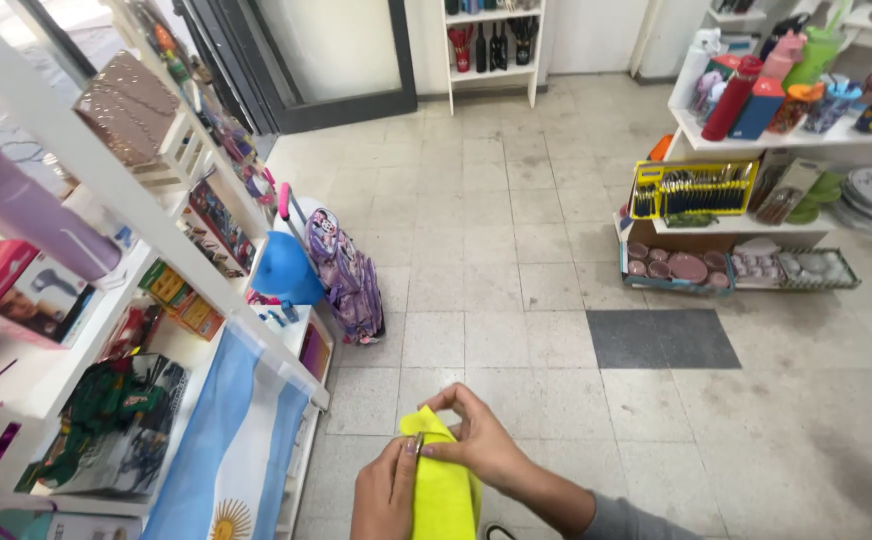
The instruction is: Wiping and cleaning various gift shop items with a yellow cloth.
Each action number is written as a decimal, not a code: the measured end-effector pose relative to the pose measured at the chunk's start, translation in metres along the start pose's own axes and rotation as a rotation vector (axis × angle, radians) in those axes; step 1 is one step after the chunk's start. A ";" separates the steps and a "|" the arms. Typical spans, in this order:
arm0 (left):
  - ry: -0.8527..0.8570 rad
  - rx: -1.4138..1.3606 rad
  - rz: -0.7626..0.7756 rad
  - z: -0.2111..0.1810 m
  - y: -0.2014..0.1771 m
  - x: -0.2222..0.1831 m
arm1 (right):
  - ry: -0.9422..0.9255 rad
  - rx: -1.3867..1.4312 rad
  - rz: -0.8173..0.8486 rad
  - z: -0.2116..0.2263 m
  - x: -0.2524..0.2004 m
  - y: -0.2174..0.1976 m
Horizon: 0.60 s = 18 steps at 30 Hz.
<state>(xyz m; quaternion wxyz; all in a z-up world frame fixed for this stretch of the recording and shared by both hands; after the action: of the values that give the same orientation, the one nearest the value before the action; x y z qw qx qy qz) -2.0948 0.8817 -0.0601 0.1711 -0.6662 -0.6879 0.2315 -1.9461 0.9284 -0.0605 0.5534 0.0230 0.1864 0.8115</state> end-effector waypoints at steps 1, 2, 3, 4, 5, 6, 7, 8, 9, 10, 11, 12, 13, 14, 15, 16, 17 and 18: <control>0.001 -0.009 -0.012 -0.006 -0.003 -0.005 | -0.001 -0.012 0.009 -0.001 -0.001 0.002; 0.005 -0.060 -0.042 -0.010 -0.010 -0.013 | -0.029 0.015 -0.006 -0.004 -0.005 0.005; 0.010 -0.111 -0.074 -0.013 -0.016 -0.020 | -0.057 0.041 -0.022 -0.007 -0.008 0.008; 0.008 -0.113 -0.078 -0.013 -0.018 -0.025 | -0.056 0.039 -0.018 -0.006 -0.012 0.014; 0.009 -0.084 -0.061 -0.014 -0.018 -0.030 | -0.135 0.030 -0.051 0.001 -0.016 0.017; 0.008 -0.053 -0.035 -0.014 -0.017 -0.037 | -0.211 0.025 -0.091 0.007 -0.024 0.019; 0.004 -0.052 -0.030 -0.015 -0.018 -0.041 | -0.207 0.027 -0.095 0.004 -0.027 0.024; 0.035 0.024 0.018 -0.019 -0.014 -0.046 | -0.282 0.043 -0.119 0.007 -0.033 0.027; 0.066 0.099 0.065 -0.023 -0.010 -0.050 | -0.357 0.059 -0.142 0.010 -0.039 0.029; 0.066 0.098 0.070 -0.023 -0.010 -0.054 | -0.355 0.059 -0.147 0.005 -0.042 0.031; 0.073 0.019 0.040 -0.025 -0.012 -0.058 | -0.368 0.033 -0.134 0.001 -0.046 0.034; 0.086 -0.059 0.010 -0.027 -0.015 -0.058 | -0.387 0.005 -0.122 -0.001 -0.047 0.037; 0.092 -0.059 0.014 -0.020 -0.011 -0.058 | -0.391 0.004 -0.128 0.003 -0.056 0.044; 0.092 -0.079 -0.059 -0.012 -0.012 -0.059 | -0.464 -0.058 -0.085 0.013 -0.067 0.056; 0.093 -0.098 -0.132 -0.004 -0.013 -0.060 | -0.537 -0.122 -0.043 0.021 -0.079 0.068; 0.090 -0.102 -0.128 -0.003 -0.012 -0.061 | -0.532 -0.125 -0.047 0.021 -0.086 0.070; 0.109 -0.113 -0.173 -0.003 -0.015 -0.064 | -0.556 -0.163 -0.011 0.022 -0.094 0.077; 0.131 -0.124 -0.221 -0.004 -0.019 -0.063 | -0.582 -0.202 0.028 0.024 -0.099 0.084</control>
<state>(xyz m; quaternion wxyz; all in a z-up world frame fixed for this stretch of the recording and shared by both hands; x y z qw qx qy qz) -2.1053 0.8189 -0.0419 0.1989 -0.6093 -0.7575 0.1242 -1.9767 0.8187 0.0062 0.5716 0.2019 -0.0621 0.7929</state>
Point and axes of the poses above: each hand's wrist, its own x-axis towards the middle knuckle, its own y-axis out of the palm, z = x × y, the point moved 8 cm from there along x, towards the middle knuckle, and after that the axes turned 1 degree about z, right-handed, at the moved point
